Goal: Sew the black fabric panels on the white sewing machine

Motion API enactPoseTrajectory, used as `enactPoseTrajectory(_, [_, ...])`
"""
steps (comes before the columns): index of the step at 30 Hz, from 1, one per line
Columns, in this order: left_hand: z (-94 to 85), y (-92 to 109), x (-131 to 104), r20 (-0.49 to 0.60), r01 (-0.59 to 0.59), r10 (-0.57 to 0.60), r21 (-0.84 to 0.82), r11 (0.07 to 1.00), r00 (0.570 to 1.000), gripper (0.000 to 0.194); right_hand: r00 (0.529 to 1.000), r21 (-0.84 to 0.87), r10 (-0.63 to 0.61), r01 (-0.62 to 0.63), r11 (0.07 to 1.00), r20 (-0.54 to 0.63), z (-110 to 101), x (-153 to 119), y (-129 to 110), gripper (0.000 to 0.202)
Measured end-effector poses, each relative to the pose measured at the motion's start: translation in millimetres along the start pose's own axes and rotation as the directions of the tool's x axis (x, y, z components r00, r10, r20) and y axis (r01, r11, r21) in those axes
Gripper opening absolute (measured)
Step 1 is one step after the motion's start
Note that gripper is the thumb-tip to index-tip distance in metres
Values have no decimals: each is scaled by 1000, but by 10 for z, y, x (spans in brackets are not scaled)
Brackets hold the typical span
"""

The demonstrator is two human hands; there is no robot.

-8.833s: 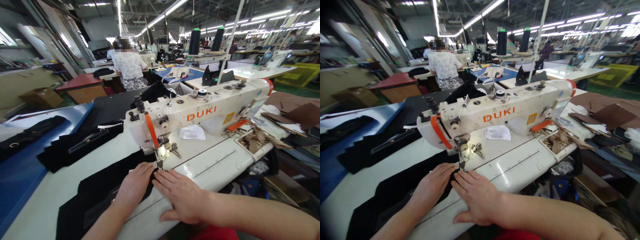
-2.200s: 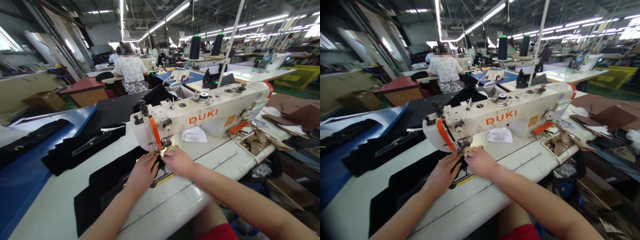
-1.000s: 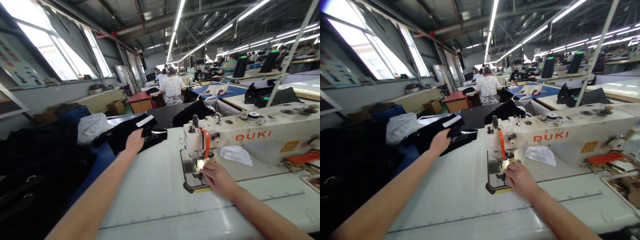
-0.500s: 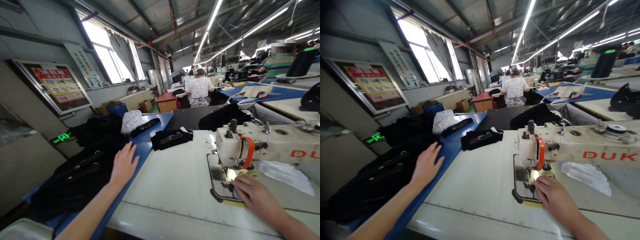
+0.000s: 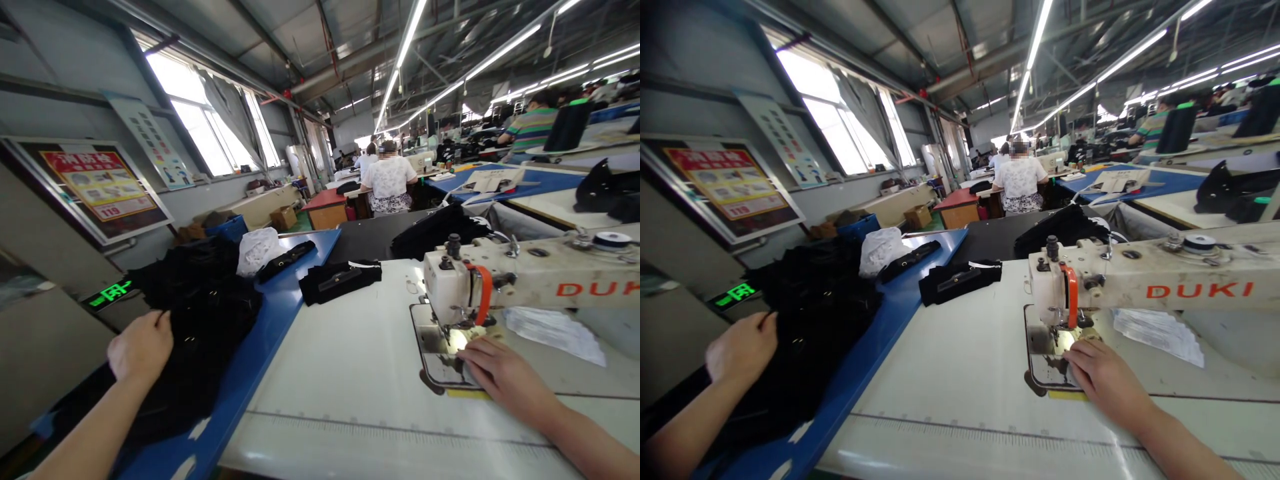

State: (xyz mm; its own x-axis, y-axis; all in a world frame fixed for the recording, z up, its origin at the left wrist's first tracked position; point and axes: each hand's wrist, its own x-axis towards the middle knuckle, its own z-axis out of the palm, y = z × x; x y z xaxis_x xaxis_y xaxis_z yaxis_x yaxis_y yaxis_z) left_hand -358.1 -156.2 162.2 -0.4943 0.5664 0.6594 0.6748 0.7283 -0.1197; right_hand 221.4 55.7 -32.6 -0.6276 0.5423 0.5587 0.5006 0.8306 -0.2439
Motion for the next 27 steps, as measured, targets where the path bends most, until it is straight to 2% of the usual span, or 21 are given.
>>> enactPoseTrajectory(2, [-219, 132, -31, -99, 57, -63, -67, 996, 993, 55, 1000, 3, -11, 11, 1000, 8, -4, 5, -3, 24])
enactPoseTrajectory(3, [-319, 219, -61, -128, 32, -47, -117, 993, 991, 55, 1000, 7, -15, 15, 1000, 14, -6, 8, -4, 24])
enactPoseTrajectory(5, [-451, 451, -173, -159, -104, 73, -197, 975, 985, 52, 1000, 19, -17, 17, 1000, 26, -12, 17, -5, 24])
enactPoseTrajectory(7, [-455, 768, -391, -172, -301, 264, -245, 922, 949, 45, 999, 22, -12, 11, 1000, 37, -26, 34, -15, 25])
enactPoseTrajectory(9, [-337, 1166, -737, -176, -501, 469, -288, 816, 865, 39, 999, 12, -9, 8, 1000, 47, -48, 62, -39, 26])
enactPoseTrajectory(11, [-161, 1610, -1184, -197, -684, 661, -335, 649, 724, 40, 998, -1, -13, 13, 1000, 56, -77, 96, -74, 26])
enactPoseTrajectory(12, [-78, 1830, -1420, -228, -746, 721, -351, 566, 654, 43, 998, -5, -14, 14, 1000, 56, -94, 111, -92, 26])
enactPoseTrajectory(14, [44, 2219, -1841, -240, -817, 812, -397, 419, 533, 48, 999, -8, 2, -2, 1000, 35, -132, 125, -114, 24])
enactPoseTrajectory(15, [76, 2374, -2001, -254, -828, 829, -423, 368, 498, 48, 1000, -6, 7, -7, 1000, 30, -156, 118, -112, 24])
enactPoseTrajectory(16, [91, 2499, -2114, -262, -824, 835, -457, 335, 484, 48, 1000, -4, 6, -6, 1000, 14, -184, 98, -98, 23])
enactPoseTrajectory(17, [93, 2595, -2180, -268, -806, 827, -498, 321, 495, 46, 1000, -7, 10, -10, 1000, -2, -220, 64, -70, 23])
enactPoseTrajectory(18, [84, 2666, -2201, -270, -770, 802, -546, 329, 534, 43, 1000, -13, 22, -23, 1000, -19, -263, 19, -26, 23])
enactPoseTrajectory(21, [36, 2786, -2095, -177, -568, 662, -695, 440, 728, 36, 986, -64, 130, -137, 988, -103, -440, -155, 189, 25])
enactPoseTrajectory(23, [9, 2846, -1994, -96, -429, 561, -751, 501, 822, 34, 955, -118, 243, -265, 957, -169, -580, -253, 363, 27])
enactPoseTrajectory(25, [4, 2921, -1948, -75, -371, 514, -780, 504, 855, 35, 919, -191, 348, -381, 905, -186, -705, -302, 515, 25])
enactPoseTrajectory(26, [14, 2964, -1952, -89, -383, 526, -788, 482, 846, 36, 906, -233, 389, -419, 878, -164, -754, -308, 573, 23])
enactPoseTrajectory(27, [32, 3006, -1972, -117, -421, 564, -789, 447, 818, 36, 899, -277, 420, -438, 855, -126, -790, -304, 619, 21])
